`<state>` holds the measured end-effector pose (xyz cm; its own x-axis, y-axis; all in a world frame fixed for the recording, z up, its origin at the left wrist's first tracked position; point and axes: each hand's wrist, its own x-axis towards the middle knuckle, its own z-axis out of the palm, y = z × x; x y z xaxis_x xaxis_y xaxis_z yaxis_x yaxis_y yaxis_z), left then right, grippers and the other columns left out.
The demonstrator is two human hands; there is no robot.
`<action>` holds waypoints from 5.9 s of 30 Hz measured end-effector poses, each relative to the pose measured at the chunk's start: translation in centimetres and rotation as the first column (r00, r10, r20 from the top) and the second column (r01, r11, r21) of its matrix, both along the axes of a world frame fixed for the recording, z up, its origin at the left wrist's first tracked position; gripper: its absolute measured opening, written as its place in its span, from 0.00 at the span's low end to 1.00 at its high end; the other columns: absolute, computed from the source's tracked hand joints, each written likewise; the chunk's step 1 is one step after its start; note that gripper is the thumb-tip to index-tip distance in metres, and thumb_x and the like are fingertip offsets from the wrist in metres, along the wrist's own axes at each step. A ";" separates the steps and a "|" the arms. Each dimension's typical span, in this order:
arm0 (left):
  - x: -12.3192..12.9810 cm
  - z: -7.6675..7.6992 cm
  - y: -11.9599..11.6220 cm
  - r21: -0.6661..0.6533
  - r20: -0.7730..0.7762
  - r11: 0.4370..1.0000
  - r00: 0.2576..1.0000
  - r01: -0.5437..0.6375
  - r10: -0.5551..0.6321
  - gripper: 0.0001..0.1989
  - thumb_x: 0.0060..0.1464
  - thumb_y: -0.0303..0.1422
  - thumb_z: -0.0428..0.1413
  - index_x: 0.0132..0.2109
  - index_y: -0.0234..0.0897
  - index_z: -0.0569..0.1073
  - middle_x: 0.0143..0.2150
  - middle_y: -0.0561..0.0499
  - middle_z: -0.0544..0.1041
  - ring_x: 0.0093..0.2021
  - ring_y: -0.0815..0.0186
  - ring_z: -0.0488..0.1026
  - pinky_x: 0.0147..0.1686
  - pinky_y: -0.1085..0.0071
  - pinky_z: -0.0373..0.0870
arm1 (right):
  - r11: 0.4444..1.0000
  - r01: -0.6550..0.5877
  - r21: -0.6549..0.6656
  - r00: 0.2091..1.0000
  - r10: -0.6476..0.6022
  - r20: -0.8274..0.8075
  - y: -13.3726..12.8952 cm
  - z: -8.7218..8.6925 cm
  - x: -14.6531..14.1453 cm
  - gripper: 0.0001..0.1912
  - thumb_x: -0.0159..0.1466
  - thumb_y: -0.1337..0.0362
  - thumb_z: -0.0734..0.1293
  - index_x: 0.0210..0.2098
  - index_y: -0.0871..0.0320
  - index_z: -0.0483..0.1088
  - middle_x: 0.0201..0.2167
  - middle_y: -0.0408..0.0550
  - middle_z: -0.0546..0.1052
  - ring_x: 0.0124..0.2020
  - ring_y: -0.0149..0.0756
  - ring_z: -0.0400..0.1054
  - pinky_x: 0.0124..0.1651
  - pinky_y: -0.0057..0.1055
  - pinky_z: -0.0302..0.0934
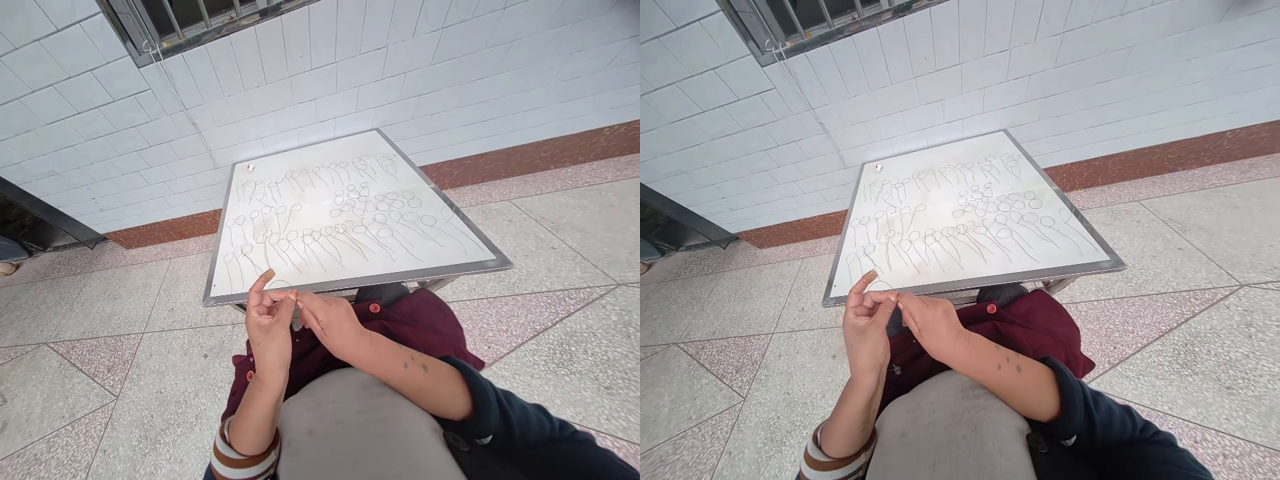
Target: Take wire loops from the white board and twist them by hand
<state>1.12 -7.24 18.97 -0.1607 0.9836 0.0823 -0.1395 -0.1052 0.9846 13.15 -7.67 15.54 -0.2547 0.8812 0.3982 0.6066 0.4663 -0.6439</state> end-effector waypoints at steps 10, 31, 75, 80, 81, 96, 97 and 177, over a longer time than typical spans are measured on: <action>-1.4 -0.1 -0.2 -0.066 -0.051 0.977 0.977 0.203 -0.207 0.31 0.50 0.31 0.64 0.60 0.44 0.65 0.39 0.51 0.79 0.43 0.65 0.76 0.44 0.69 0.71 | 0.931 -0.174 -0.320 0.912 0.030 -0.408 -0.8 1.4 0.7 0.13 0.72 0.60 0.54 0.39 0.56 0.67 0.22 0.38 0.72 0.23 0.27 0.70 0.31 0.25 0.65; -1.2 -0.7 -0.4 0.015 0.087 0.995 0.992 0.094 -0.095 0.23 0.52 0.30 0.63 0.55 0.43 0.71 0.33 0.55 0.77 0.35 0.72 0.73 0.41 0.75 0.69 | 0.935 -0.177 -0.309 0.911 0.036 -0.411 -0.9 0.8 0.1 0.12 0.72 0.59 0.54 0.39 0.54 0.66 0.26 0.40 0.73 0.25 0.28 0.69 0.31 0.26 0.64; -1.4 -0.5 -0.9 0.026 0.087 1.000 0.996 -0.013 0.011 0.27 0.52 0.30 0.63 0.59 0.44 0.68 0.34 0.56 0.73 0.32 0.73 0.72 0.39 0.74 0.70 | 0.981 -0.099 -0.168 0.967 0.055 -0.248 -1.5 0.9 0.1 0.09 0.70 0.63 0.58 0.38 0.54 0.69 0.28 0.42 0.75 0.29 0.31 0.69 0.36 0.28 0.61; -1.5 -1.1 -1.1 0.013 0.128 0.997 0.989 0.077 -0.078 0.26 0.51 0.29 0.64 0.57 0.43 0.70 0.30 0.57 0.72 0.32 0.73 0.70 0.38 0.76 0.69 | 0.963 -0.139 -0.232 0.937 0.053 -0.344 -1.7 1.2 0.1 0.09 0.70 0.60 0.58 0.37 0.54 0.68 0.28 0.43 0.74 0.28 0.31 0.68 0.35 0.29 0.62; -1.5 -1.1 -1.1 0.013 0.142 0.997 0.987 0.079 -0.080 0.26 0.50 0.29 0.64 0.56 0.43 0.70 0.30 0.57 0.73 0.32 0.73 0.70 0.38 0.76 0.69 | 0.951 -0.165 -0.262 0.918 0.051 -0.394 -1.7 1.2 0.0 0.10 0.70 0.59 0.58 0.37 0.55 0.68 0.27 0.42 0.73 0.27 0.31 0.68 0.34 0.29 0.63; -1.8 -0.2 -2.3 -0.027 0.265 0.988 0.954 0.153 -0.140 0.28 0.47 0.29 0.66 0.56 0.43 0.71 0.31 0.56 0.75 0.32 0.74 0.72 0.40 0.76 0.69 | 0.607 -0.639 -0.472 0.542 -0.079 -0.837 -2.2 1.6 0.3 0.16 0.65 0.51 0.65 0.32 0.59 0.69 0.21 0.39 0.69 0.23 0.27 0.61 0.29 0.25 0.56; -1.7 -0.2 -2.3 -0.032 0.280 0.985 0.948 0.167 -0.152 0.28 0.47 0.28 0.66 0.56 0.43 0.71 0.32 0.56 0.76 0.33 0.73 0.73 0.40 0.76 0.69 | 0.580 -0.674 -0.457 0.500 -0.096 -0.860 -2.2 1.4 0.3 0.16 0.65 0.52 0.65 0.32 0.59 0.69 0.20 0.38 0.67 0.22 0.26 0.59 0.28 0.25 0.54; -1.6 -0.8 -2.0 -0.079 0.435 0.981 0.891 0.177 -0.126 0.26 0.46 0.27 0.67 0.54 0.40 0.73 0.29 0.56 0.73 0.29 0.74 0.71 0.32 0.77 0.69 | 0.505 -0.761 -0.407 0.414 -0.104 -0.904 -1.8 0.7 0.5 0.11 0.67 0.59 0.64 0.34 0.61 0.72 0.15 0.36 0.64 0.17 0.23 0.53 0.24 0.24 0.45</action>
